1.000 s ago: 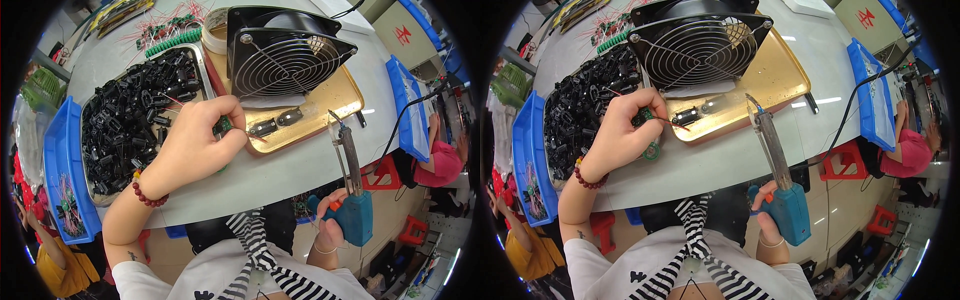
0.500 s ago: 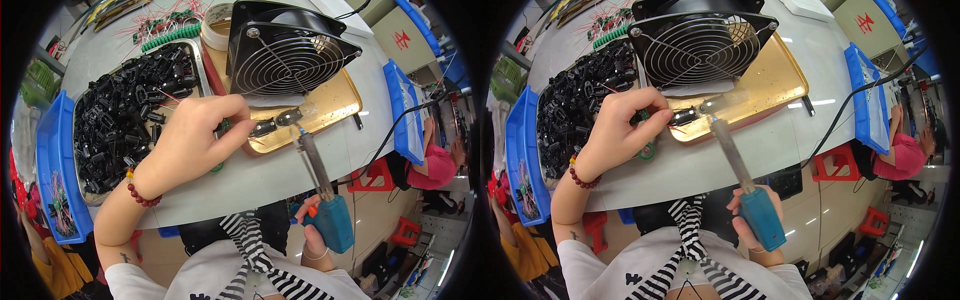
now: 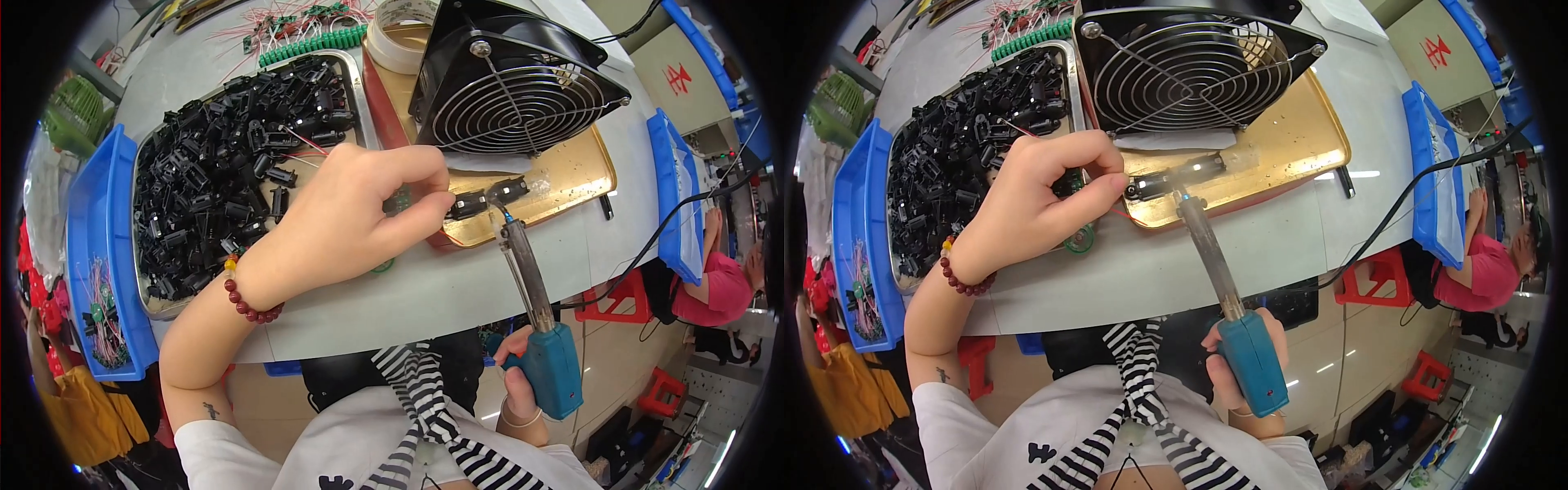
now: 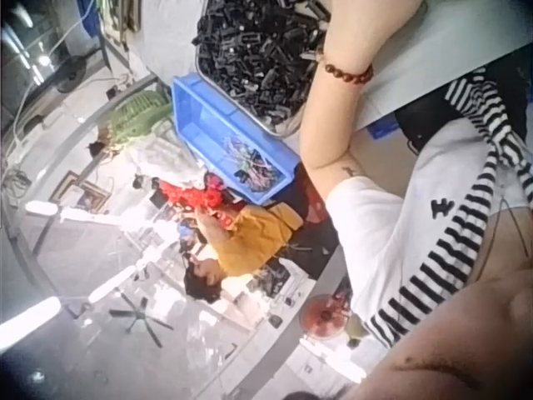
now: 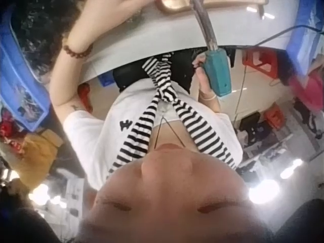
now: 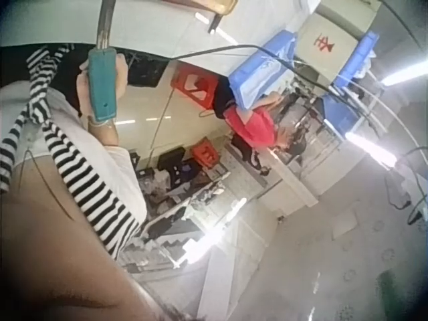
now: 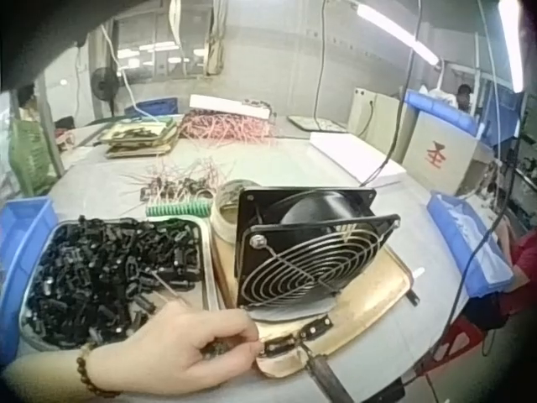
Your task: The person solders wires and plastic parts onto a circuit board using a soldering gun, tweezers, and a utility knife at an industrial workbench.
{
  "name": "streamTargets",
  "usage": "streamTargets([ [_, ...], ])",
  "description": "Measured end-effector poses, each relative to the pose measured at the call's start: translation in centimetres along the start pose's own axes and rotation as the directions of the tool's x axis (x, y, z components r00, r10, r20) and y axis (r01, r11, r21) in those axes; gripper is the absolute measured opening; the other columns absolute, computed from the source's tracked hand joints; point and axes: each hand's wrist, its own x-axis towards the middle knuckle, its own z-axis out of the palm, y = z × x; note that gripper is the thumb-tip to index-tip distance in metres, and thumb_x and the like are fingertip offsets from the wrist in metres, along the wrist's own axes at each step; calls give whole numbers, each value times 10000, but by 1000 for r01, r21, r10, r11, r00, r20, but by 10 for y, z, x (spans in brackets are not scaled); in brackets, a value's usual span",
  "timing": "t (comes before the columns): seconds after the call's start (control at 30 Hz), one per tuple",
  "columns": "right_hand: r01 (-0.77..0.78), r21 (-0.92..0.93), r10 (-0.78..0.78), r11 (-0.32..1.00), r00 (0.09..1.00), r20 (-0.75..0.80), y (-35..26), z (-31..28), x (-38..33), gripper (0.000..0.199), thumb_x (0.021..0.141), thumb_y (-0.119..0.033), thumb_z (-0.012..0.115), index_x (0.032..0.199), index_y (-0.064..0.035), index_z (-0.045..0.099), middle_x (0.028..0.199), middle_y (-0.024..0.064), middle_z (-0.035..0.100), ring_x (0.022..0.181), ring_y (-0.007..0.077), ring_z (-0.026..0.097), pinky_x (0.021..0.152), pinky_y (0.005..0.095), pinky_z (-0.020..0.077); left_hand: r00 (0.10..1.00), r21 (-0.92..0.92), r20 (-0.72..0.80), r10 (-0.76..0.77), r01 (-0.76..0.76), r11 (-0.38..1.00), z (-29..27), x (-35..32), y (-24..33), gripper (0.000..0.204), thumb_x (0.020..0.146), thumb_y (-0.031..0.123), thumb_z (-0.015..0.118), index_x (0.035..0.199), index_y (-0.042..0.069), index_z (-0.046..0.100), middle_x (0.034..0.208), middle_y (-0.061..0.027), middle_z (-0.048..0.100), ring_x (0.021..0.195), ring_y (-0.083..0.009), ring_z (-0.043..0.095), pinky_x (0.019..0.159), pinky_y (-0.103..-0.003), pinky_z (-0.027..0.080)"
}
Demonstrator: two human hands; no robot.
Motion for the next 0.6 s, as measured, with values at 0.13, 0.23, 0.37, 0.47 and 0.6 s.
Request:
streamTargets([
  [0.13,-44,42,47,998,997,-60,-1,5,-1,349,767,-164,670,1012,14,497,791,98,574,629,144,550,574,241,444,1000,7,10,-20,20,1000,-1,-3,2,116,818,103,629,782,-3,599,659,-81,620,583,-155,618,544,-247,460],
  [0.23,13,-65,-13,998,1000,-4,8,-4,-4,328,769,-171,667,995,7,509,772,91,569,620,140,552,568,243,431,1000,4,-2,5,-5,1000,-1,-2,1,118,817,105,630,781,-3,600,661,-83,623,577,-155,620,536,-243,458],
  [0.37,-57,-39,57,998,998,-10,1,2,-2,292,776,-173,654,970,2,524,756,81,572,611,139,554,582,254,420,1000,2,-12,13,-13,1000,-1,-3,-1,118,816,108,632,783,0,601,658,-84,625,557,-154,618,516,-238,452],
  [0.47,-95,-27,95,995,995,13,1,-1,-3,298,775,-169,647,976,11,521,744,83,572,600,143,549,593,256,424,1000,16,-13,10,-10,1000,0,-2,0,118,817,111,632,783,1,603,654,-80,625,545,-150,615,505,-236,448],
  [0.6,-99,-23,100,995,995,24,-6,3,1,311,775,-171,646,981,20,514,752,97,579,594,142,548,587,253,425,1000,22,-12,9,-8,1000,-1,-2,0,117,816,111,631,784,1,605,650,-78,625,537,-147,613,494,-234,443],
])
